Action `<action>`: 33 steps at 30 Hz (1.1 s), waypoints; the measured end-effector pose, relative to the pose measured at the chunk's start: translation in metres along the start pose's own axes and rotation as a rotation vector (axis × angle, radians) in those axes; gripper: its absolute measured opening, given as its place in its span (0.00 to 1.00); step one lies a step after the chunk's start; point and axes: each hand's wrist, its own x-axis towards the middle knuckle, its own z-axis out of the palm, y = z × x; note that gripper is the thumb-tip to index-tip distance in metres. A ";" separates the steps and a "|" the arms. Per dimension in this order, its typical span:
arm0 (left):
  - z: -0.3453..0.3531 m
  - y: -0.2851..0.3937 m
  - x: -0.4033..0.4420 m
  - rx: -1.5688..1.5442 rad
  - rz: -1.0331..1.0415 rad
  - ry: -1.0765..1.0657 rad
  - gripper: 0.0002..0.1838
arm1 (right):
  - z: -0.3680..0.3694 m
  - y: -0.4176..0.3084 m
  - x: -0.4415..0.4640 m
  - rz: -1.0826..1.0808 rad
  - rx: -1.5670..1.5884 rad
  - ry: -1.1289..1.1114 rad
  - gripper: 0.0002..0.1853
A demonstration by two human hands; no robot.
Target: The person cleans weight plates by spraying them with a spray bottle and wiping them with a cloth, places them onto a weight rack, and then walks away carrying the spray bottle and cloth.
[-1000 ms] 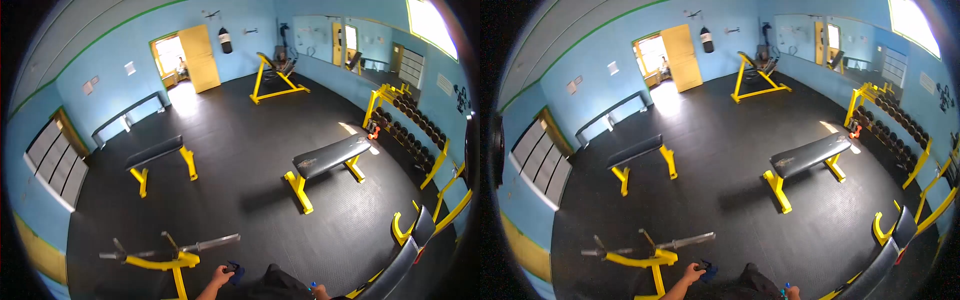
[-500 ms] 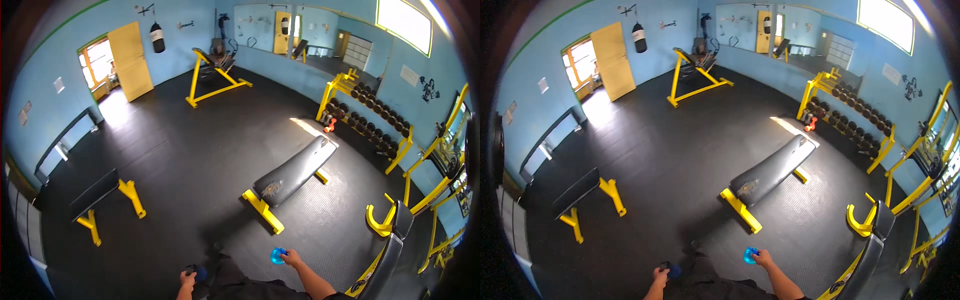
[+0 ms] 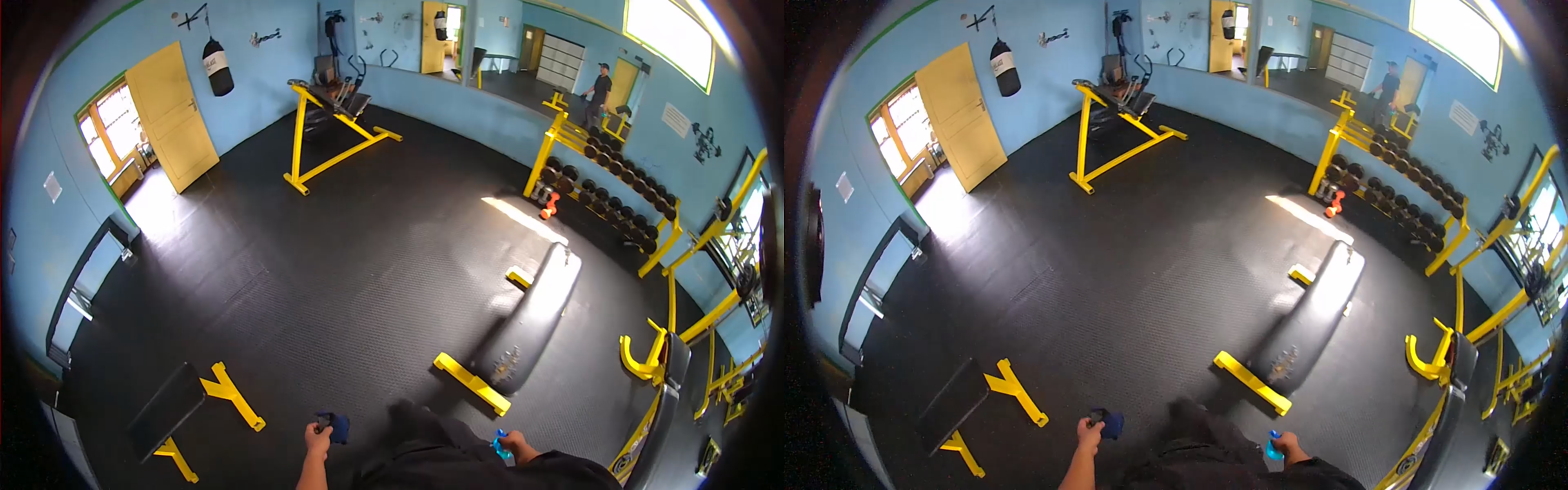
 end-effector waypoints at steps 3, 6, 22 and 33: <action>-0.018 0.072 0.061 -0.048 0.098 -0.002 0.23 | -0.010 -0.053 0.035 0.071 0.116 -0.278 0.21; -0.046 0.113 0.128 -0.026 0.152 0.075 0.22 | -0.021 -0.137 0.088 -0.458 -0.025 -0.474 0.12; -0.146 0.076 0.369 -0.190 -0.758 0.202 0.25 | -0.174 -0.998 0.236 -1.096 -0.110 0.289 0.25; -0.264 0.315 0.740 -0.214 -0.153 0.447 0.16 | -0.141 -1.192 0.318 -0.507 -0.392 -0.209 0.24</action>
